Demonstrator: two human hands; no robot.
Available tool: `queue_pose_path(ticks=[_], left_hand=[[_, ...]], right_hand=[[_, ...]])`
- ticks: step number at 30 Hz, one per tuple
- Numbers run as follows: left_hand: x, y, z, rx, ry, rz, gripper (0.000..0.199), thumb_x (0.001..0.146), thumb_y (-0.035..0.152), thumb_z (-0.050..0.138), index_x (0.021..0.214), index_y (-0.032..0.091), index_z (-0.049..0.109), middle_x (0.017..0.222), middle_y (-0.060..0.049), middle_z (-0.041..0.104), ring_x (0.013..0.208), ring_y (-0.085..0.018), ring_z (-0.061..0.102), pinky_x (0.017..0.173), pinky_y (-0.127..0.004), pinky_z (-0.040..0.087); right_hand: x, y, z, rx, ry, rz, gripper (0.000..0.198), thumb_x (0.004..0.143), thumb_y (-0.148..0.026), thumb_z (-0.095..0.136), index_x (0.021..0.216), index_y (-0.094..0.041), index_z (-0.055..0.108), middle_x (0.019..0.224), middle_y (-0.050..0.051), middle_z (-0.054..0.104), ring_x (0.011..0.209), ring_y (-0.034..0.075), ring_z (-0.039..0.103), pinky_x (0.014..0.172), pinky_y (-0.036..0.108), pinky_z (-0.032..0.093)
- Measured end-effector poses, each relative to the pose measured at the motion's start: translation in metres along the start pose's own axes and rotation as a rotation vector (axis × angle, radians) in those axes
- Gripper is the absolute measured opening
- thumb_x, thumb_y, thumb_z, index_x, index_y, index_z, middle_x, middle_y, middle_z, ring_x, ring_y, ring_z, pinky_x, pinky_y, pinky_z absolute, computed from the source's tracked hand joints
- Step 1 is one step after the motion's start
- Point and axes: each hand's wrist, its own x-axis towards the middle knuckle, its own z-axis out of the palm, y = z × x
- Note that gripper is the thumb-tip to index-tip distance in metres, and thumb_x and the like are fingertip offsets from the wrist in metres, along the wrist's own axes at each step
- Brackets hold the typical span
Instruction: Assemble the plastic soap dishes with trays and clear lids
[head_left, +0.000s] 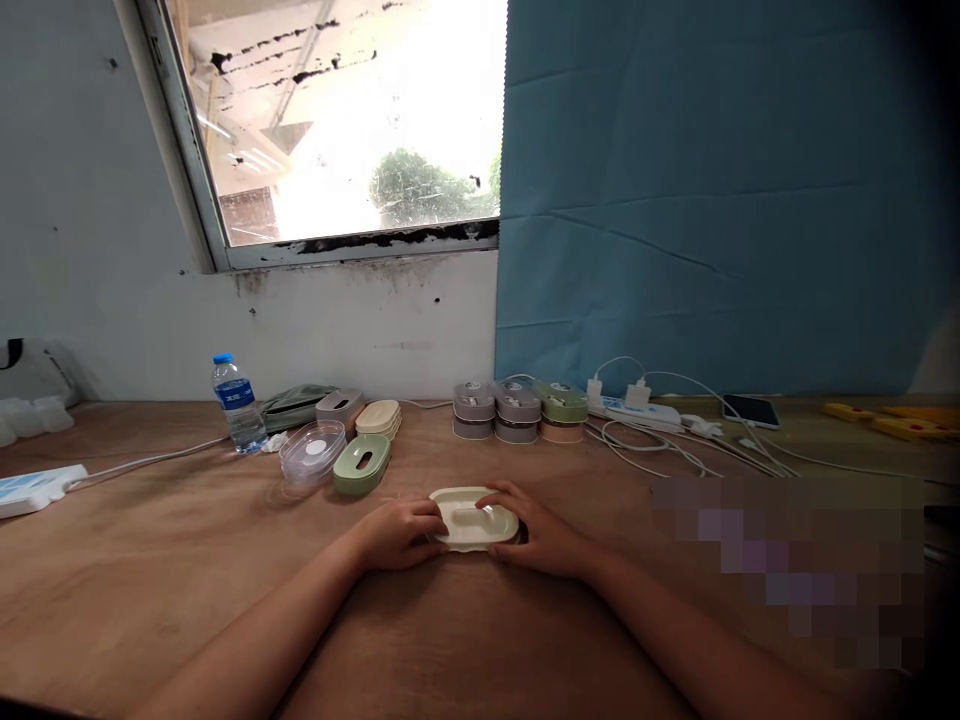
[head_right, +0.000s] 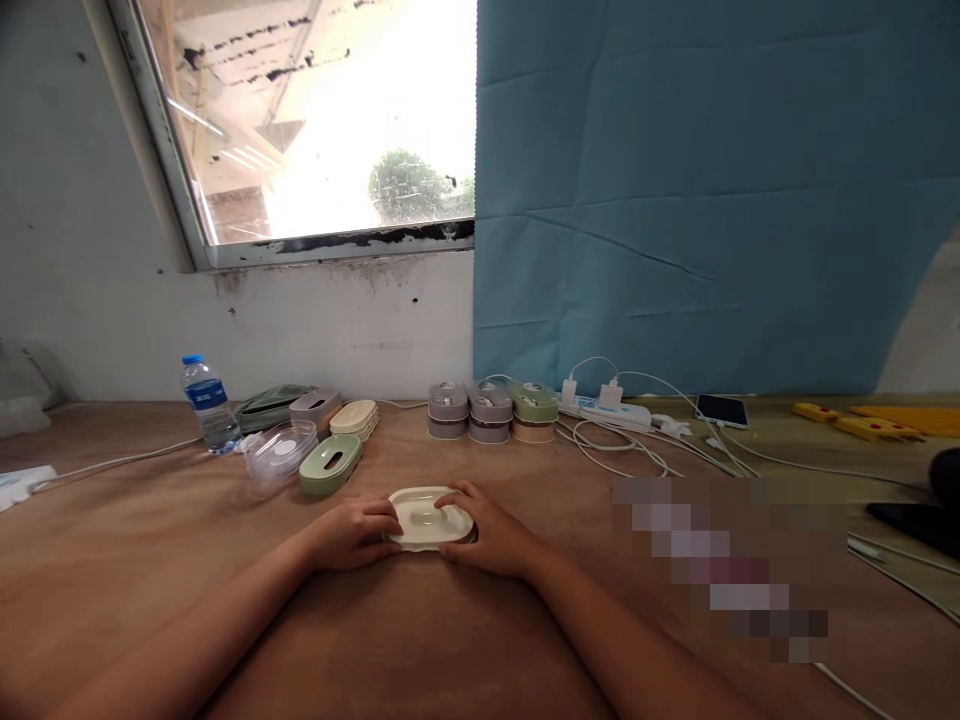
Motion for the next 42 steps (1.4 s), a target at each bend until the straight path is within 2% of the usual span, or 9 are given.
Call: queue_pose_path(ticks=[7, 14, 18, 29, 33, 36, 38, 42], left_hand=[[0.001, 0.000, 0.000, 0.026, 0.006, 0.017, 0.018, 0.081, 0.030, 0.048, 0.086, 0.018, 0.060, 0.084, -0.006, 0.060, 0.078, -0.016, 0.055, 0.072, -0.025, 0.043], [0.001, -0.001, -0.002, 0.036, 0.003, 0.014, 0.020, 0.082, 0.032, 0.046, 0.083, 0.018, 0.059, 0.081, -0.006, 0.060, 0.077, -0.016, 0.055, 0.071, -0.026, 0.042], [0.001, -0.002, -0.001, 0.032, -0.009, 0.005, 0.021, 0.081, 0.034, 0.047, 0.084, 0.018, 0.059, 0.080, -0.006, 0.060, 0.077, -0.016, 0.055, 0.070, -0.025, 0.042], [0.000, -0.004, -0.003, -0.018, -0.037, -0.008, 0.019, 0.080, 0.033, 0.048, 0.086, 0.017, 0.058, 0.084, -0.006, 0.059, 0.079, -0.016, 0.054, 0.069, -0.024, 0.042], [0.000, -0.004, -0.002, -0.031, -0.031, -0.010, 0.017, 0.079, 0.030, 0.050, 0.087, 0.017, 0.057, 0.087, -0.006, 0.059, 0.081, -0.016, 0.054, 0.070, -0.024, 0.042], [0.000, -0.004, -0.002, -0.027, -0.024, -0.006, 0.017, 0.078, 0.030, 0.050, 0.086, 0.018, 0.058, 0.086, -0.006, 0.059, 0.080, -0.016, 0.054, 0.069, -0.023, 0.042], [0.001, -0.005, -0.002, -0.013, -0.026, 0.001, 0.017, 0.079, 0.031, 0.049, 0.085, 0.018, 0.058, 0.084, -0.006, 0.059, 0.078, -0.016, 0.054, 0.068, -0.023, 0.042], [0.001, -0.007, -0.002, 0.013, -0.039, 0.023, 0.019, 0.080, 0.033, 0.047, 0.086, 0.018, 0.058, 0.086, -0.006, 0.060, 0.080, -0.016, 0.055, 0.071, -0.024, 0.042]], right_hand=[[0.002, 0.000, 0.000, -0.020, 0.042, -0.011, 0.043, 0.067, -0.024, 0.061, 0.110, -0.024, 0.053, 0.126, 0.008, 0.039, 0.117, 0.024, 0.040, 0.098, 0.039, 0.032], [0.004, 0.000, -0.001, -0.026, 0.115, -0.027, 0.016, 0.073, -0.019, 0.053, 0.086, -0.022, 0.062, 0.108, 0.006, 0.051, 0.098, 0.021, 0.052, 0.088, 0.037, 0.041], [0.005, -0.001, 0.000, -0.014, 0.128, -0.035, 0.015, 0.074, -0.020, 0.051, 0.084, -0.022, 0.062, 0.103, 0.005, 0.054, 0.087, 0.019, 0.055, 0.079, 0.034, 0.046], [0.005, -0.002, 0.001, -0.036, 0.139, -0.083, 0.014, 0.074, -0.017, 0.051, 0.083, -0.021, 0.060, 0.096, 0.005, 0.055, 0.089, 0.019, 0.054, 0.080, 0.033, 0.044], [0.009, 0.000, 0.002, -0.144, 0.237, -0.087, 0.016, 0.074, -0.017, 0.050, 0.087, -0.021, 0.057, 0.097, 0.006, 0.055, 0.090, 0.020, 0.054, 0.081, 0.034, 0.044], [0.028, 0.005, -0.001, -0.442, 0.355, -0.087, 0.020, 0.075, -0.018, 0.048, 0.095, -0.019, 0.055, 0.102, 0.008, 0.054, 0.100, 0.021, 0.050, 0.088, 0.034, 0.041], [0.050, 0.011, -0.005, -0.640, 0.356, -0.099, 0.028, 0.073, -0.017, 0.049, 0.101, -0.017, 0.053, 0.110, 0.009, 0.052, 0.107, 0.021, 0.045, 0.094, 0.033, 0.036], [0.108, 0.028, -0.017, -0.783, 0.355, -0.068, 0.049, 0.067, -0.004, 0.048, 0.115, -0.016, 0.048, 0.124, 0.011, 0.044, 0.118, 0.025, 0.036, 0.098, 0.038, 0.029]])
